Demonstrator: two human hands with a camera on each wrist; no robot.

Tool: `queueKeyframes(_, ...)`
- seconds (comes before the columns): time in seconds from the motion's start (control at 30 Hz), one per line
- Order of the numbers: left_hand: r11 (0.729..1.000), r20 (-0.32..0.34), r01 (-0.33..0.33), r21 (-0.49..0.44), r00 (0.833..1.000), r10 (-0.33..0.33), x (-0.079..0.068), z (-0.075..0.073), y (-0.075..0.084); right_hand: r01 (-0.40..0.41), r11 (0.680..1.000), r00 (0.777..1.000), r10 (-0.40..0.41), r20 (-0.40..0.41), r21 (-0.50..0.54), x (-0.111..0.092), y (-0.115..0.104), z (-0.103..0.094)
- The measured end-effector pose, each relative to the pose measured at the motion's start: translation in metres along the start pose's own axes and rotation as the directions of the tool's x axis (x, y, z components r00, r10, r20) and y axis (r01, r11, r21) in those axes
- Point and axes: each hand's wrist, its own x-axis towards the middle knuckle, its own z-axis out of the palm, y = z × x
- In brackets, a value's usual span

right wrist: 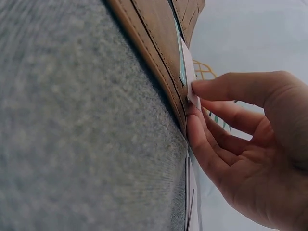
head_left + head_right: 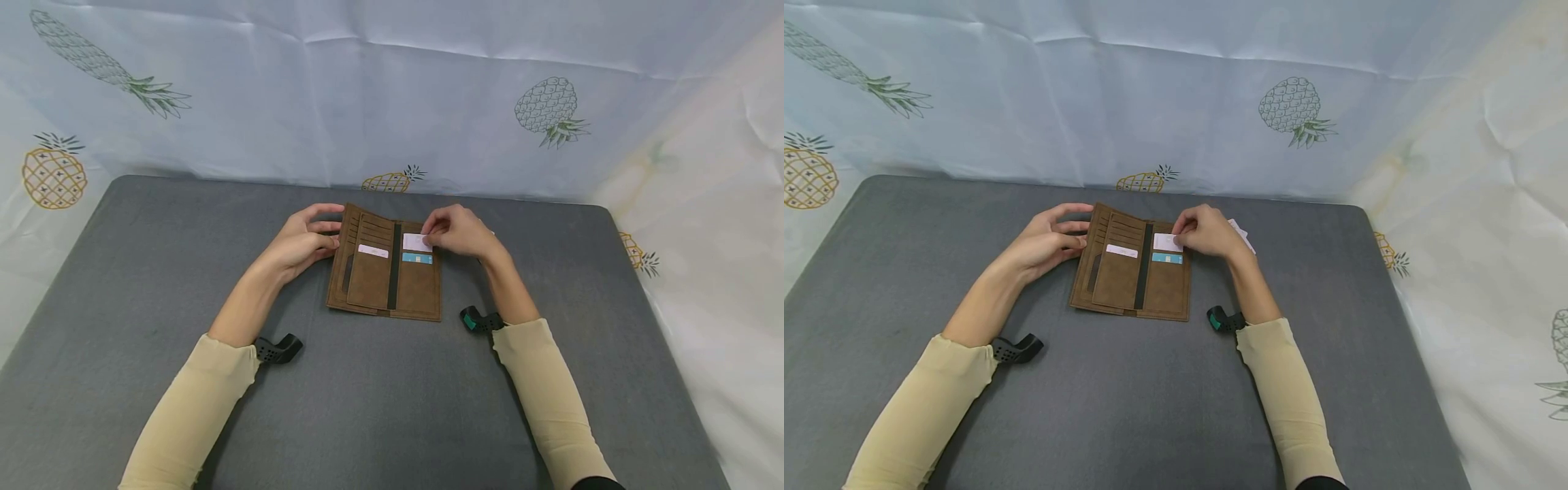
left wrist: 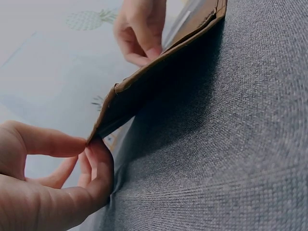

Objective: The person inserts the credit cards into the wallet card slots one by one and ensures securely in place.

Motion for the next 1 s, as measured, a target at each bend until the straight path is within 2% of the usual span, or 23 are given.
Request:
queueKeyframes(0.37, 1.000, 0.002, 0.001, -0.002, 1.000, -0.001, 0.000, 0.000, 0.000, 0.064, 0.997, 0.996, -0.061, 0.072, -0.041, -0.004, 0.002, -0.002)
queueKeyframes(0.63, 1.000, -0.001, 0.002, 0.003, 1.000, -0.002, -0.001, 0.000, -0.001, 0.094, 0.995, 0.994, -0.092, 0.067, -0.034, -0.006, 0.003, -0.005)
queueKeyframes(0.8, 1.000, 0.000, 0.004, 0.000, 1.000, -0.004, 0.000, -0.001, -0.001, 0.088, 0.996, 0.996, -0.088, 0.003, -0.002, -0.009, 0.010, -0.016)
queueKeyframes(1.0, 1.000, 0.001, 0.006, 0.000, 1.000, -0.006, 0.000, 0.000, -0.001, 0.038, 0.998, 0.990, -0.032, -0.135, 0.041, -0.017, 0.027, -0.033)
